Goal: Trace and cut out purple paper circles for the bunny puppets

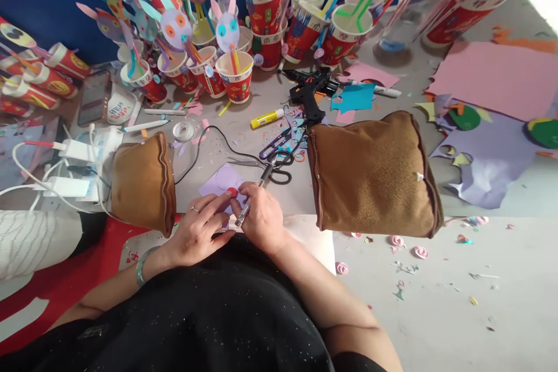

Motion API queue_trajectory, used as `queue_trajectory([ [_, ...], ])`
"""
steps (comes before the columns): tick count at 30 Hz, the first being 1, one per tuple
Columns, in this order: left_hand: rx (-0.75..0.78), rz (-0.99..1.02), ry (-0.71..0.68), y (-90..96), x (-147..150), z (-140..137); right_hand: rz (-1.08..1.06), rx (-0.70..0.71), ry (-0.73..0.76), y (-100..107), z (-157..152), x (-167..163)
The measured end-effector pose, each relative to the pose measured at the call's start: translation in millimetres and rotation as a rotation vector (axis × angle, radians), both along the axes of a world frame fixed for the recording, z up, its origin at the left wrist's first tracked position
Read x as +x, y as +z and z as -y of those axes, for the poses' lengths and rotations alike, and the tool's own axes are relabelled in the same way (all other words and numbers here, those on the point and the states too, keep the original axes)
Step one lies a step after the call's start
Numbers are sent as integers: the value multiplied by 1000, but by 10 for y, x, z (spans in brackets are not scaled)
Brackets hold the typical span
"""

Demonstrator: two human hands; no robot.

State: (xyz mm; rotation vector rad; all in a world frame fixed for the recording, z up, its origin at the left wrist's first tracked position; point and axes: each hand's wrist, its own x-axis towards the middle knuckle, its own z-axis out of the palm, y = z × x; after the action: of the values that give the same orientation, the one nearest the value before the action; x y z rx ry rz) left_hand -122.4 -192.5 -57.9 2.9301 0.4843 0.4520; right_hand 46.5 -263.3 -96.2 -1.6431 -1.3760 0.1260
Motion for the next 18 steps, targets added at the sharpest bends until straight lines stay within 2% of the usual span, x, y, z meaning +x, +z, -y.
queue_trajectory([
  [18, 20, -42, -4, -16, -14, -8, 6, -29, -32, 21, -11, -18],
])
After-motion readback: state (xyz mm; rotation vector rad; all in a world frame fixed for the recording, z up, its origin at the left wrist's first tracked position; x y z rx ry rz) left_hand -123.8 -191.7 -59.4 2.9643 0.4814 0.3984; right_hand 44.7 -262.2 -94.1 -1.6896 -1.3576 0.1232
